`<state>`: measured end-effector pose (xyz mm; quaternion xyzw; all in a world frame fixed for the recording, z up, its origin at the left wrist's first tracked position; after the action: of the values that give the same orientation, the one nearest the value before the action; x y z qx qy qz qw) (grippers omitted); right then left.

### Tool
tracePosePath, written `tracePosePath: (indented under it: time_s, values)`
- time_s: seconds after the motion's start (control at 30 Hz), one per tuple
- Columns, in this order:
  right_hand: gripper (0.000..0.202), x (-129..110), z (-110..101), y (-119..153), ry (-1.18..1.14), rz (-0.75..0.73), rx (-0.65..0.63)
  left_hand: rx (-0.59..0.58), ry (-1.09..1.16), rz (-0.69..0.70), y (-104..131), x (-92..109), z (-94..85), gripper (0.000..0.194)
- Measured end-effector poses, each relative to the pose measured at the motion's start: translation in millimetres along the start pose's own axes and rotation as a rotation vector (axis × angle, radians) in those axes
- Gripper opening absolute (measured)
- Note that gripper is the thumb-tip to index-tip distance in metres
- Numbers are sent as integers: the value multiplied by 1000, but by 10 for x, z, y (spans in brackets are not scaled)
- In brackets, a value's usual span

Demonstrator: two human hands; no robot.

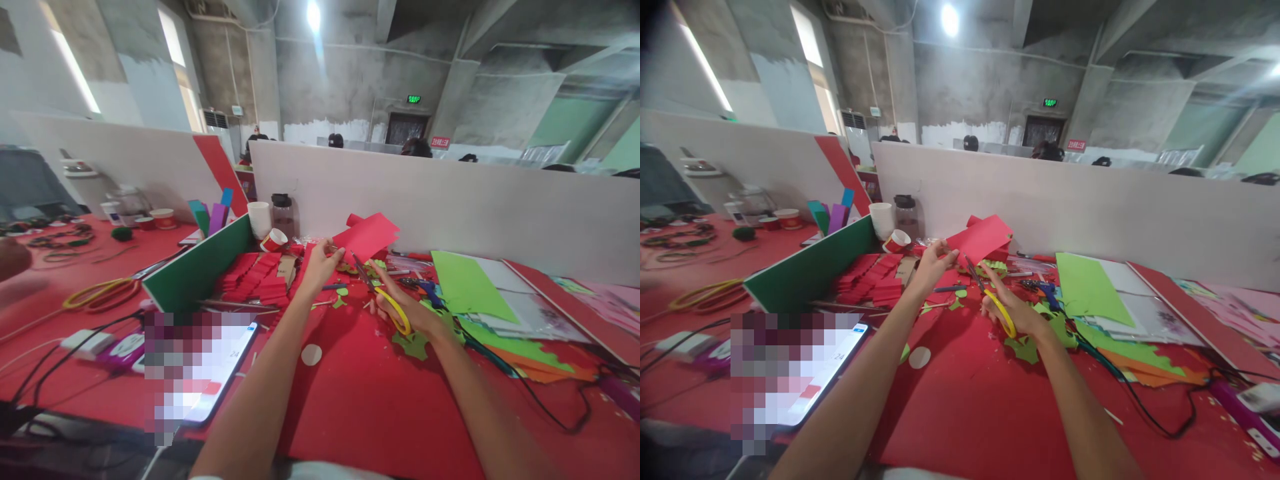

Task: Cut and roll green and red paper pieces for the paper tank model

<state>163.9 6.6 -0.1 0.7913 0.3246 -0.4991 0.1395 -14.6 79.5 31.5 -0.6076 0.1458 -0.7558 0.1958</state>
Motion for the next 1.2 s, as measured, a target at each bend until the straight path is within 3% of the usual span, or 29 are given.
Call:
tracePosePath:
  time_s: [0.3,0.67,0.93,1.2]
  values:
    - [86,-49,-11,6,118,18,-2,27,-101,67,-36,72,-50,22]
    - [75,-12,7,-30,127,14,-5,-83,-49,25,43,140,135,22]
    - [67,116,-12,-94,127,-28,32,-86,-150,96,128,276,291,4]
    - [68,39,-32,-103,210,-53,136,-169,-110,67,196,248,489,35]
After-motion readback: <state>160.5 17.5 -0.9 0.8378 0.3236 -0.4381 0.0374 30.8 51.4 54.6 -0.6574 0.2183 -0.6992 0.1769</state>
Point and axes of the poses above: each hand's wrist, its own y-axis away from the middle knuckle, its own z-axis out of the palm, x = y × z, the point moved 9 cm from there along -y, towards the middle knuckle, and after that the axes turned 5 degrees about y, right-handed, at the moved point
